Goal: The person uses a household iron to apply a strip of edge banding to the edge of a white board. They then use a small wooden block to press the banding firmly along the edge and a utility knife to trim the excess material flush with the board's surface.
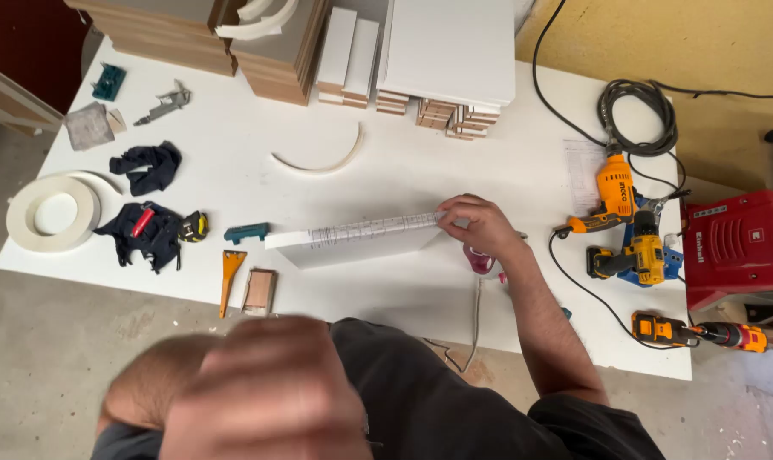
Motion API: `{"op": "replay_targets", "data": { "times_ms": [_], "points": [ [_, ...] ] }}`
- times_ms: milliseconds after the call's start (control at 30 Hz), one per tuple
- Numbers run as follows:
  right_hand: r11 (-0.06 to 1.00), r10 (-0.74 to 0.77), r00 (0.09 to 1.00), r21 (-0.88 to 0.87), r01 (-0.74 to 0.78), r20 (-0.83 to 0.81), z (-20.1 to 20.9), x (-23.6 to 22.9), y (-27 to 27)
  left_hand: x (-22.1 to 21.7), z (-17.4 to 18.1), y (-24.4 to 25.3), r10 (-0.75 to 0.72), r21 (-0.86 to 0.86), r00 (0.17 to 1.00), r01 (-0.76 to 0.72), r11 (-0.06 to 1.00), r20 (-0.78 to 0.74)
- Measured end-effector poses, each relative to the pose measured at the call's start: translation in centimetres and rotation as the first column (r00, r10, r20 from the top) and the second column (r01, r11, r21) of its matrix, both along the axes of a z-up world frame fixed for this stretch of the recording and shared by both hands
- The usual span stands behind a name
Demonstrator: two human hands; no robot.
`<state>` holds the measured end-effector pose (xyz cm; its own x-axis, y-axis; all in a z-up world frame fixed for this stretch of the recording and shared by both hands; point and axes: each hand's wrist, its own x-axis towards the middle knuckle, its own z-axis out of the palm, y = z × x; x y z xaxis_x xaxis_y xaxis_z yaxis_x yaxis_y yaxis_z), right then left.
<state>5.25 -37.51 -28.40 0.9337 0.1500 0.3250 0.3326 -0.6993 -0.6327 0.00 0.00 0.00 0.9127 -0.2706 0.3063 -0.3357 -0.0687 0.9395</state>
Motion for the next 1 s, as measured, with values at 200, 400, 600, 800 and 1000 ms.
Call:
{"op": "replay_targets", "data": {
  "times_ms": [200, 400, 600, 800, 1000],
  "points": [
    [1.000, 0.028, 0.999, 0.011, -0.029, 0.019, -0.2, 0.0, -0.2, 4.5, 0.6, -0.4, -0.582, 0.063, 0.521, 0.709, 0.703, 0.624],
    [0.999, 0.034, 0.999, -0.014, -0.034, 0.016, -0.4, 0.2, -0.5, 4.8, -0.4, -0.3, -0.669, 0.122, 0.348, 0.827, 0.549, 0.657],
    [0.998, 0.041, 0.999, 0.051, -0.042, 0.026, -0.4, 0.0, -0.3, 3.2, -0.8, -1.7, -0.649, 0.051, 0.466, 0.788, 0.613, 0.601],
    [0.999, 0.044, 0.998, 0.024, -0.045, 0.043, -0.9, 0.2, -0.6, 1.9, 0.0, -3.0, -0.612, 0.067, 0.547, 0.711, 0.700, 0.571],
    [0.996, 0.036, 0.997, 0.080, -0.042, 0.065, -1.6, 0.0, -0.6, 6.2, -5.7, -6.8, -0.484, 0.204, 0.379, 0.582, 0.787, 0.788]
  ]
}}
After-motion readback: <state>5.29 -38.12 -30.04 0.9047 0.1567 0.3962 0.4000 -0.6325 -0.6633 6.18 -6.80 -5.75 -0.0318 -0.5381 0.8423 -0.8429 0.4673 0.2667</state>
